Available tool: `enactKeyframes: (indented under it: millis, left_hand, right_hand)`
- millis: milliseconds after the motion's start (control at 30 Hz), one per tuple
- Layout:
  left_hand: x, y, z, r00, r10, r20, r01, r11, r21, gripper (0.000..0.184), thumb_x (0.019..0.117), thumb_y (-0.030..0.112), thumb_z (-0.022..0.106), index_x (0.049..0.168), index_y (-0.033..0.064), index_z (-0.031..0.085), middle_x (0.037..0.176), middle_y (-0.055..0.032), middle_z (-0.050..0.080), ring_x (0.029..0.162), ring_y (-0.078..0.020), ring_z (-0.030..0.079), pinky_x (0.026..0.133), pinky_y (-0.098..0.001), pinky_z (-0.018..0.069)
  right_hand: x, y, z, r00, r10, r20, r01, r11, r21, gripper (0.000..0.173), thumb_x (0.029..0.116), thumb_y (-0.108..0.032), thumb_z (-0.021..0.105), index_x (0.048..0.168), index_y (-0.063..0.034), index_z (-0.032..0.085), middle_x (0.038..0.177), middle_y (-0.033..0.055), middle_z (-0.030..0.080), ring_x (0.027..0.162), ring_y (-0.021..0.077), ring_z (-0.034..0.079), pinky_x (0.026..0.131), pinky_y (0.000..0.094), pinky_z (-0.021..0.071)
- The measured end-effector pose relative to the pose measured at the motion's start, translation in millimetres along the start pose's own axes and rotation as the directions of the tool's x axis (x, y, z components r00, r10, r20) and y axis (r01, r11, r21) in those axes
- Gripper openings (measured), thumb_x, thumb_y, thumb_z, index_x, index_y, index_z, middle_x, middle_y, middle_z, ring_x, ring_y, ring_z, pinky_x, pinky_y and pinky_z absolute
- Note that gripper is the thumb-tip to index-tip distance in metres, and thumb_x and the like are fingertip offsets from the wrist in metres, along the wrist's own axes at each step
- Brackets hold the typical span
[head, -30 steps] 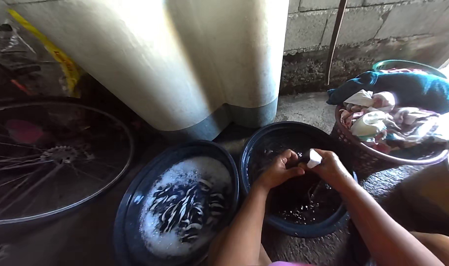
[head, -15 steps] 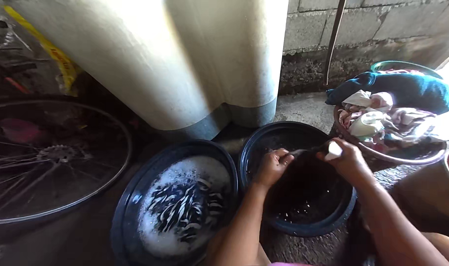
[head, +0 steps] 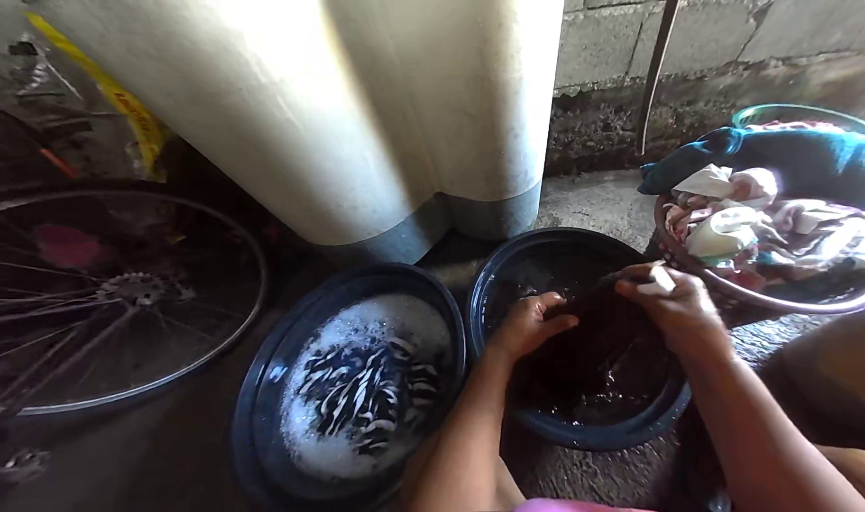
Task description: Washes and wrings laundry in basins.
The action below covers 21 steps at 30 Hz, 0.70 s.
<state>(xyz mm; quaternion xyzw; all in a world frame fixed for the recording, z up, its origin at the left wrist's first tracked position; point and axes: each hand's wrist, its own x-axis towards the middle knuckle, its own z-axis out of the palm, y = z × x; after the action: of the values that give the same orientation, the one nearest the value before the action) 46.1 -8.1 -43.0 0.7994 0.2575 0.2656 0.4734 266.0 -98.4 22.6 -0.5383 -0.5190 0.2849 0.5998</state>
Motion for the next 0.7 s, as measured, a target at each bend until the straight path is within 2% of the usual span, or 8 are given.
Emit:
enactKeyframes:
  millis: [100, 167, 233, 300, 433, 533, 633, 700]
  left_hand:
    - [-3.1, -8.3, -5.8, 0.987, -0.149, 0.067, 0.136, 0.976, 0.171, 0.038, 0.1016, 0.035, 0.061, 0.105, -0.0017, 0.071, 0.100, -0.0151, 0.072, 0.098, -0.0229, 0.068, 0.094, -0.0470, 0.0520]
    - [-4.6, -5.1, -5.7, 0.992, -0.123, -0.030, 0.126, 0.981, 0.148, 0.033, 0.1019, 0.028, 0.061, 0.114, -0.0010, 0.072, 0.112, -0.0144, 0.073, 0.109, -0.0195, 0.068, 0.102, -0.0422, 0.0510]
    - [-1.2, 3.3, -5.0, 0.981, -0.028, -0.190, 0.040, 0.997, 0.059, 0.029, 0.1002, 0.019, 0.063, 0.118, -0.0024, 0.072, 0.119, -0.0136, 0.073, 0.114, -0.0139, 0.068, 0.106, -0.0336, 0.0507]
    - [4.0, 12.4, 1.2, 0.955, 0.074, -0.287, -0.087, 0.996, -0.031, 0.022, 0.0962, 0.012, 0.067, 0.110, -0.0043, 0.073, 0.111, -0.0118, 0.074, 0.107, -0.0084, 0.069, 0.101, -0.0270, 0.0529]
    - [9.4, 19.4, 24.0, 0.980, 0.136, -0.148, -0.162, 0.970, -0.181, 0.013, 0.0909, 0.001, 0.068, 0.100, -0.0059, 0.074, 0.099, -0.0109, 0.074, 0.094, -0.0089, 0.069, 0.091, -0.0283, 0.0563]
    - [8.5, 17.1, 23.1, 0.987, 0.111, -0.118, -0.131, 0.975, -0.180, 0.017, 0.0906, 0.003, 0.070, 0.104, -0.0066, 0.072, 0.097, -0.0093, 0.074, 0.091, -0.0081, 0.069, 0.089, -0.0279, 0.0570]
    - [8.8, 16.8, 15.6, 0.988, 0.055, -0.143, -0.084, 0.975, -0.207, 0.048, 0.0860, 0.016, 0.078, 0.118, -0.0075, 0.052, 0.084, -0.0015, 0.058, 0.076, -0.0048, 0.056, 0.076, -0.0245, 0.0501]
    - [7.4, 13.4, 13.1, 0.996, 0.040, -0.075, -0.059, 0.962, -0.268, 0.046, 0.0872, 0.021, 0.078, 0.115, -0.0061, 0.053, 0.091, -0.0040, 0.063, 0.085, -0.0067, 0.061, 0.082, -0.0272, 0.0527]
  right_hand:
    - [8.1, -14.9, -18.0, 0.959, 0.053, -0.278, 0.013, 0.973, 0.231, 0.013, 0.0880, 0.002, 0.070, 0.098, -0.0060, 0.070, 0.084, -0.0042, 0.073, 0.077, 0.0057, 0.070, 0.073, 0.0262, 0.0620]
    - [10.9, -16.9, -24.7, 0.947, 0.059, -0.317, 0.009, 0.978, 0.209, 0.014, 0.0892, 0.003, 0.069, 0.100, -0.0064, 0.069, 0.083, -0.0048, 0.073, 0.076, 0.0046, 0.070, 0.073, 0.0247, 0.0619]
    - [9.6, -11.0, -29.8, 0.982, 0.040, -0.184, -0.040, 0.999, 0.004, 0.019, 0.0866, -0.004, 0.074, 0.105, -0.0044, 0.068, 0.088, -0.0037, 0.071, 0.081, 0.0025, 0.068, 0.077, 0.0230, 0.0603]
    - [5.3, -3.8, -20.7, 0.996, 0.086, -0.010, -0.086, 0.955, -0.282, 0.031, 0.0819, -0.014, 0.083, 0.107, -0.0012, 0.071, 0.092, 0.0025, 0.072, 0.084, 0.0060, 0.067, 0.079, 0.0277, 0.0582]
    - [-7.4, 25.2, 26.5, 0.952, 0.162, 0.261, -0.018, 0.877, -0.479, 0.042, 0.0755, -0.018, 0.090, 0.106, 0.0032, 0.071, 0.095, 0.0165, 0.073, 0.089, 0.0272, 0.071, 0.086, 0.0498, 0.0579]
    - [-10.1, 40.1, 36.7, 0.939, 0.152, 0.308, 0.002, 0.894, -0.448, 0.029, 0.0802, -0.017, 0.085, 0.097, 0.0016, 0.071, 0.086, 0.0128, 0.071, 0.080, 0.0222, 0.068, 0.078, 0.0455, 0.0560]
    - [-5.8, 36.4, 31.6, 0.956, 0.115, 0.270, -0.011, 0.934, -0.358, 0.017, 0.0837, -0.015, 0.079, 0.090, -0.0020, 0.071, 0.078, 0.0045, 0.068, 0.072, 0.0098, 0.063, 0.071, 0.0346, 0.0541]
    - [-2.5, 26.2, 24.8, 0.976, 0.084, 0.201, -0.027, 0.962, -0.273, 0.017, 0.0824, -0.015, 0.080, 0.092, -0.0048, 0.072, 0.080, -0.0012, 0.070, 0.073, 0.0012, 0.064, 0.071, 0.0246, 0.0556]
